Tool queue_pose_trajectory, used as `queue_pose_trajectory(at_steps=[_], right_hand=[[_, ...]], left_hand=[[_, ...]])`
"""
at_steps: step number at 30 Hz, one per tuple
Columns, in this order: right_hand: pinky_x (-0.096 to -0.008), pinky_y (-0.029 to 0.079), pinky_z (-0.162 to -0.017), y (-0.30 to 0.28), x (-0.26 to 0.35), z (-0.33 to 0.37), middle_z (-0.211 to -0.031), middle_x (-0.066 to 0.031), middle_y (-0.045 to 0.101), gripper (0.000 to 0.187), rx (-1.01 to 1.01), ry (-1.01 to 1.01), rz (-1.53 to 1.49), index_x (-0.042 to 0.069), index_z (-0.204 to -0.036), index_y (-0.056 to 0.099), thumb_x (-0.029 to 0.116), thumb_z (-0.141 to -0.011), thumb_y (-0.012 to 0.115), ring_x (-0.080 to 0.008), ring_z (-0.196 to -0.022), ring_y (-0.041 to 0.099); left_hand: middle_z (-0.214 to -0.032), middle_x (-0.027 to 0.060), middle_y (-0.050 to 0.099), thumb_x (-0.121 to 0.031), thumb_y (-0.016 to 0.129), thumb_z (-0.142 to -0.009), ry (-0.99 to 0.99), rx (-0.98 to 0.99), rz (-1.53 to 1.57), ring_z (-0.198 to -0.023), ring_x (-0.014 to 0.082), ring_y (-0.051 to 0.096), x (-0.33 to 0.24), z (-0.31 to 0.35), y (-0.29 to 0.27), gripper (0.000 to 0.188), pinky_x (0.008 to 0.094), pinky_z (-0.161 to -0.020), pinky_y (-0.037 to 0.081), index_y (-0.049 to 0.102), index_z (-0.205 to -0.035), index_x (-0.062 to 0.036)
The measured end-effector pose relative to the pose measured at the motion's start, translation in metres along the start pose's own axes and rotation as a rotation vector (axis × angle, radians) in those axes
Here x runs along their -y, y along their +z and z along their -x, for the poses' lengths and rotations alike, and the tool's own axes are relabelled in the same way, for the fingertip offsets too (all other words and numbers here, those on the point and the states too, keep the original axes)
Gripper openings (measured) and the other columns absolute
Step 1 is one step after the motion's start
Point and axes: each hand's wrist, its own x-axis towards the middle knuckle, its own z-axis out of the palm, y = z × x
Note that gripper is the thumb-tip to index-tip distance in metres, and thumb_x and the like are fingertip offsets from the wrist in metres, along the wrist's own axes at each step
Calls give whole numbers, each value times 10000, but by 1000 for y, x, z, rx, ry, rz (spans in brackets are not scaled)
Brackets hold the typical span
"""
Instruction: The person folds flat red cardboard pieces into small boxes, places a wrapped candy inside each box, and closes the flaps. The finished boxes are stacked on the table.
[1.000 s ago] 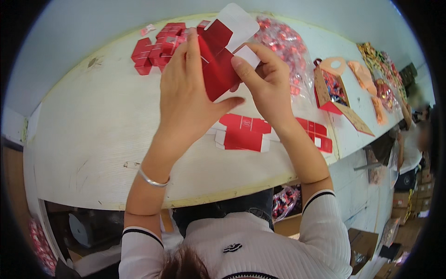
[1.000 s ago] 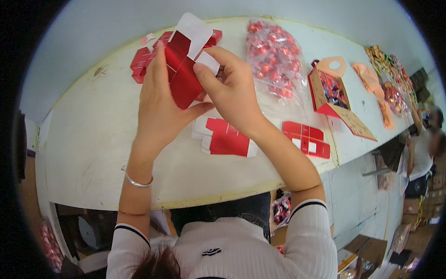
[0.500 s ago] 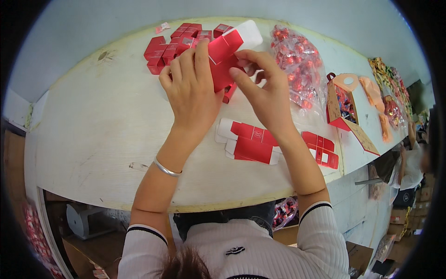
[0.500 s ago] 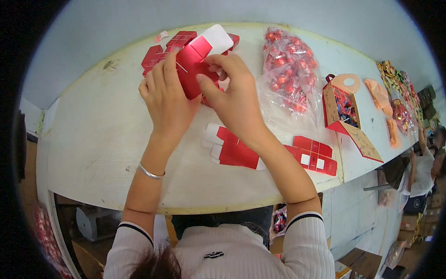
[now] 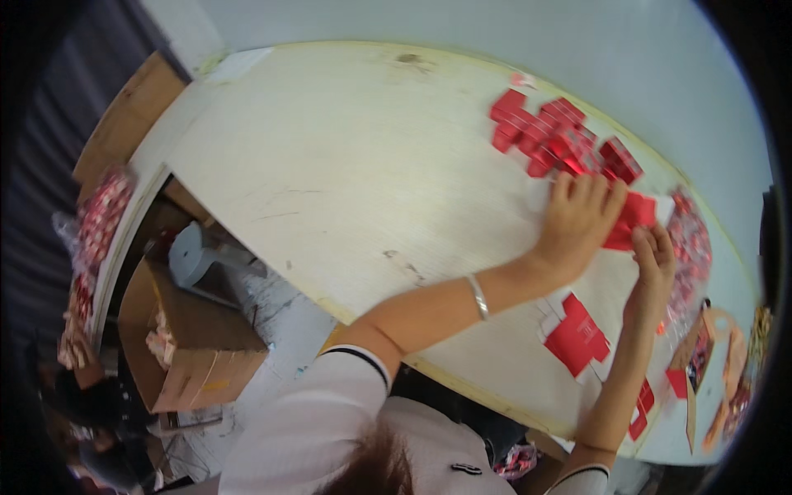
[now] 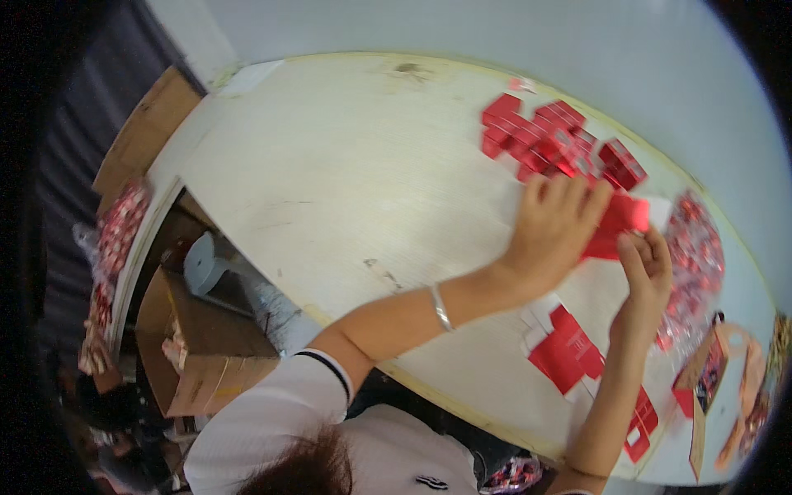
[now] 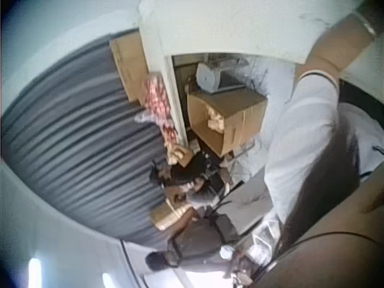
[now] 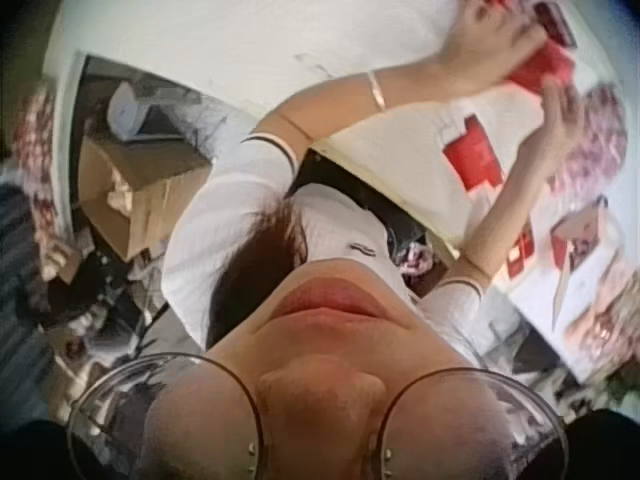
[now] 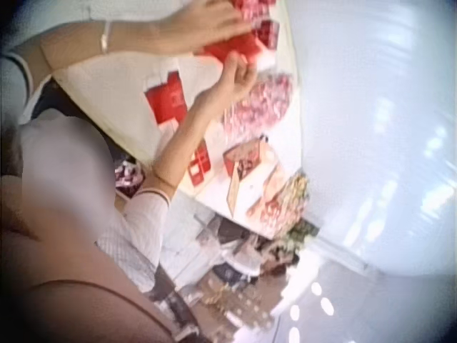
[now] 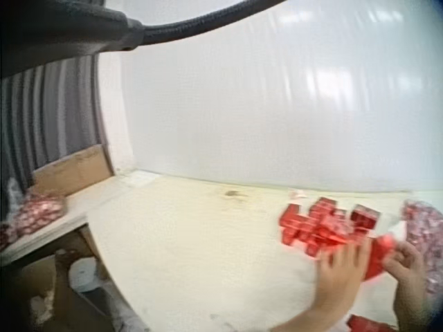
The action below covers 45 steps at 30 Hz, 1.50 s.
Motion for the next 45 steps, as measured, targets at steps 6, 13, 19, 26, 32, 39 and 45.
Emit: queue_pose_trajectory(at_steps=[6, 13, 19, 26, 32, 39, 45], right_hand=[[-235, 375, -760, 2, -1, 6, -862, -24, 546, 99, 112, -246, 274, 7, -860, 572, 47, -785, 623, -96, -821, 489], [-337, 404, -811, 7, 36, 5, -999, -122, 534, 168, 225, -620, 567, -5, -852, 577, 66, -717, 647, -267, -968, 480], [-315, 439, -844, -4, 39, 2, -1094, -83, 467, 294, -116, -683, 15, 48, -1001, 539, 60, -739, 670, -180, -1045, 471], [-237, 428, -696, 10, 38, 17, -934, -24, 512, 205, 155, -431, -163, 22, -1023, 528, 163, -876, 506, -94, -860, 488], [-215, 405, -653, 2, 33, 19, -869, -23, 488, 158, 229, -112, -367, 47, -879, 480, 197, -880, 430, -103, -737, 498], [-316, 414, -890, 7, 39, 20, -1134, -119, 514, 580, 149, 36, -722, 78, -1292, 298, -44, -740, 428, -199, -1021, 516], [-333, 440, -856, 4, 27, 8, -1132, -129, 545, 347, 306, -35, -624, -2, -1076, 549, 3, -778, 370, -203, -1023, 521]], left_hand=[[-791, 121, 558, -121, 686, -639, -72, 379, 476, -735, 255, 557, 2, 2, -11, 466, 369, -651, 419, 486, -1042, 3], [-938, 139, 588, -74, 708, -667, -217, 506, 1073, -814, 206, 612, 6, -14, -34, 675, 314, -691, 484, 361, -1246, -42], [-1023, 124, 576, -41, 694, -725, -390, 399, 1515, -899, 176, 601, -13, -24, -34, 746, 271, -725, 508, 242, -1317, -83], [-986, 92, 552, -59, 671, -763, -368, 392, 1459, -878, 138, 583, -14, -24, -47, 498, 246, -677, 516, 343, -1136, -85], [-1024, 59, 497, -75, 668, -767, -247, 438, 1388, -885, 133, 564, -14, -18, -43, 487, 245, -687, 508, 363, -1148, -90], [-1100, 62, 470, -44, 618, -781, -292, 602, 1355, -882, 124, 558, -8, -25, -47, 443, 229, -702, 491, 409, -1171, -75], [-1152, 132, 446, -22, 614, -776, -341, 529, 1440, -900, 164, 570, -9, -23, -39, 607, 266, -706, 505, 273, -1273, -93]])
